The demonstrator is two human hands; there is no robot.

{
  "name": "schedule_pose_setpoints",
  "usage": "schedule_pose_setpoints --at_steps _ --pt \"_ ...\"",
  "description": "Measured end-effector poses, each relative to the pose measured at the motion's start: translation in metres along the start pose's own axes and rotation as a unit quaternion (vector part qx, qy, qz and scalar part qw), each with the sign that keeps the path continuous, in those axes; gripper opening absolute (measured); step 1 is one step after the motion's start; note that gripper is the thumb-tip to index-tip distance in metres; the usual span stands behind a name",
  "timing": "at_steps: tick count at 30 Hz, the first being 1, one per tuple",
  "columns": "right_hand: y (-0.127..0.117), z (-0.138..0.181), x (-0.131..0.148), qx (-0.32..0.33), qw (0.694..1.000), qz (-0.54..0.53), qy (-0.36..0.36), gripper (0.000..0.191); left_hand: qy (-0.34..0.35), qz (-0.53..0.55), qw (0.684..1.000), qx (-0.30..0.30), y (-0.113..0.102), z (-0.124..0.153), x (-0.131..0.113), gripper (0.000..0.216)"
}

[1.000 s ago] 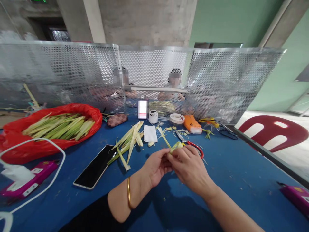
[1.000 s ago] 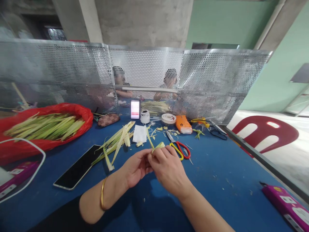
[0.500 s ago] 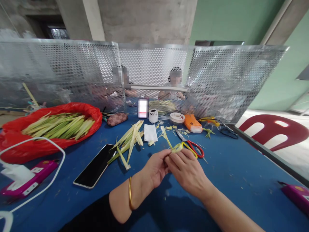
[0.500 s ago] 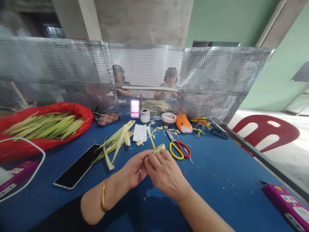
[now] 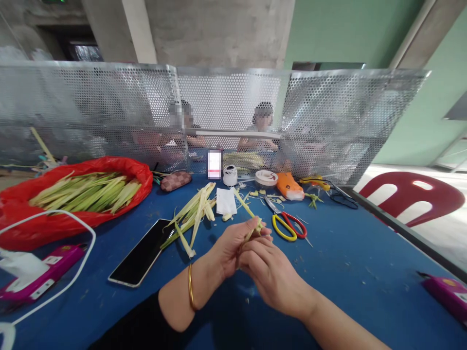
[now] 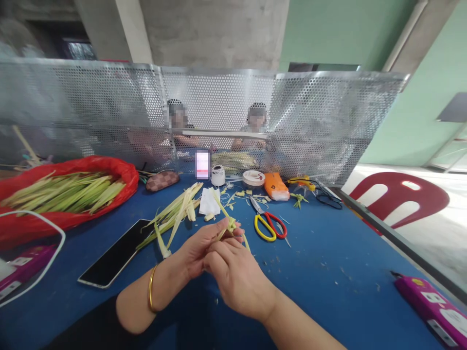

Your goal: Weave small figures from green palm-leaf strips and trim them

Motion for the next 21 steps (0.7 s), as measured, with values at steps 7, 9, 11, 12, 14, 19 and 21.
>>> schedule_pose_setpoints --at_steps 7,9,11,12,14,19,21 --pt "-0.003 -0.003 0.01 0.085 0.991 -0.097 0.034 0.017 0.06 -0.091 0.994 -0.025 -0.005 -0.001 -0.01 0.017" --pt "-0.003 -0.004 0.012 0.104 0.987 -0.12 0.039 0.016 0.054 -0.098 0.993 -0.028 -0.007 -0.003 -0.008 0.018" --pt "-0.005 -0.003 0.011 0.092 0.987 -0.133 0.023 0.011 0.05 -0.095 0.994 -0.027 -0.008 -0.004 -0.008 0.018" --pt "-0.007 -0.002 0.009 0.062 0.988 -0.138 0.018 0.008 0.054 -0.094 0.994 -0.024 -0.008 -0.004 -0.008 0.018" --pt "-0.016 -0.001 -0.003 -0.051 0.988 -0.137 0.04 0.006 0.071 -0.107 0.992 -0.014 -0.007 -0.002 -0.011 0.022" --pt "-0.03 0.004 -0.053 -0.2 0.935 -0.098 0.275 0.011 0.091 -0.176 0.979 0.042 -0.003 0.004 -0.022 0.029" --pt "-0.027 0.002 -0.064 -0.141 0.922 -0.155 0.324 0.017 0.102 -0.19 0.975 0.046 -0.001 0.006 -0.025 0.029"
Point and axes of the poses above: each hand's wrist, its own z-axis away from the middle knuckle, its own y-axis out of the palm, x = y × z, the point moved 3 cm from there along -z, towards the middle knuckle, and after that the axes turned 7 degrees about y, right-handed, at the moved point
